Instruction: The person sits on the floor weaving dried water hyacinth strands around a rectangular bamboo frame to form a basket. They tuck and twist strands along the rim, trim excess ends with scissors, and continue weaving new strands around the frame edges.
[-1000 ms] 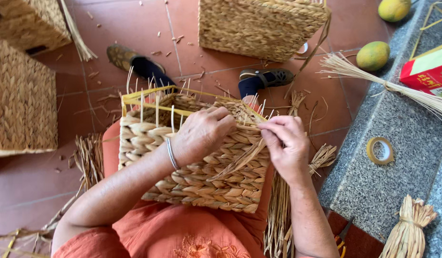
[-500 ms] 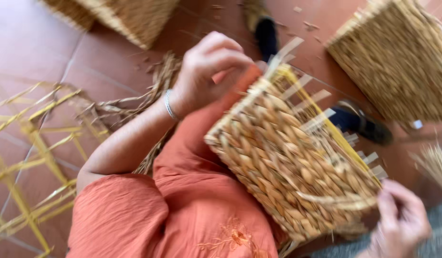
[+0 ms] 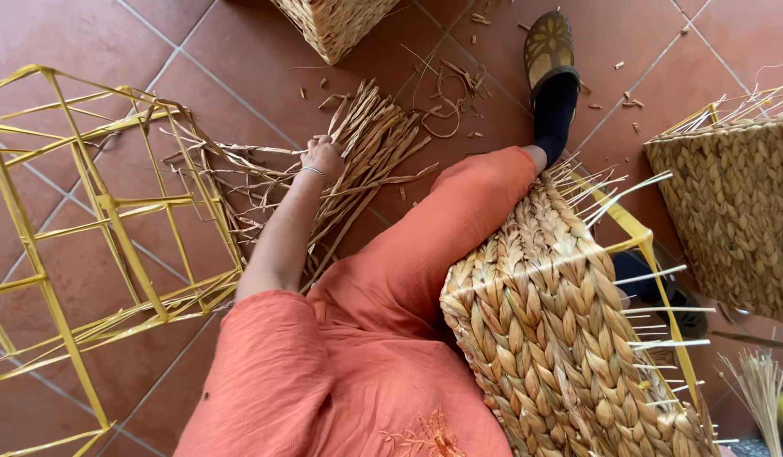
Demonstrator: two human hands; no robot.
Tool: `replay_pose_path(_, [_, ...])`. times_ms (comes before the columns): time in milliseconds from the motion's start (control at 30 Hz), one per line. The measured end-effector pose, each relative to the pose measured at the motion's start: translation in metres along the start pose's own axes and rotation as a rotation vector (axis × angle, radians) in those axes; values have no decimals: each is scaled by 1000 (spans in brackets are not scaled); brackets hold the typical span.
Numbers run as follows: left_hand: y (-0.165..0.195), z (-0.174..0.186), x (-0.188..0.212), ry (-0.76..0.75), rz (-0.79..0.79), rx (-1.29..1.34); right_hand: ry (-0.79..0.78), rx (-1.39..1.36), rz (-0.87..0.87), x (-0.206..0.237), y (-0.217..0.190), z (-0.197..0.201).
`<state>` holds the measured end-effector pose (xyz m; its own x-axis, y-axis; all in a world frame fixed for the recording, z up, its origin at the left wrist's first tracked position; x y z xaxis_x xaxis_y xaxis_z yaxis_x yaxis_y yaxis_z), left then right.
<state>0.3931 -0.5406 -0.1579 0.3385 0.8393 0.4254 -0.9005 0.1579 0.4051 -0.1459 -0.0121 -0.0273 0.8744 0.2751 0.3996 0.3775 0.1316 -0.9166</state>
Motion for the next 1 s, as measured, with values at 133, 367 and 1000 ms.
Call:
replay_pose_path(133, [0, -10, 3, -61, 128, 5, 20, -8, -7, -2, -7, 0])
replay_pose_path(367, [-18, -12, 6, -126, 203, 270, 27, -35, 6, 5, 7, 7])
replay_pose_path(1000, [99, 86, 49, 211, -599, 1291, -9, 156, 543, 106, -41, -34])
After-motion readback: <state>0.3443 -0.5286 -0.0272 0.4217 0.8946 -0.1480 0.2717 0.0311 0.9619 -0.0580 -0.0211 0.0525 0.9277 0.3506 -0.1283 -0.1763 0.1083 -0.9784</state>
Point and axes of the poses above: each hand's wrist, its own x-axis away from the middle knuckle, its own z-axis out of the back of the hand, y = z × x, the point moved 6 cm from there along -x, towards the middle knuckle, and after that the axes turned 10 degrees about -z, right-handed, at the moved point
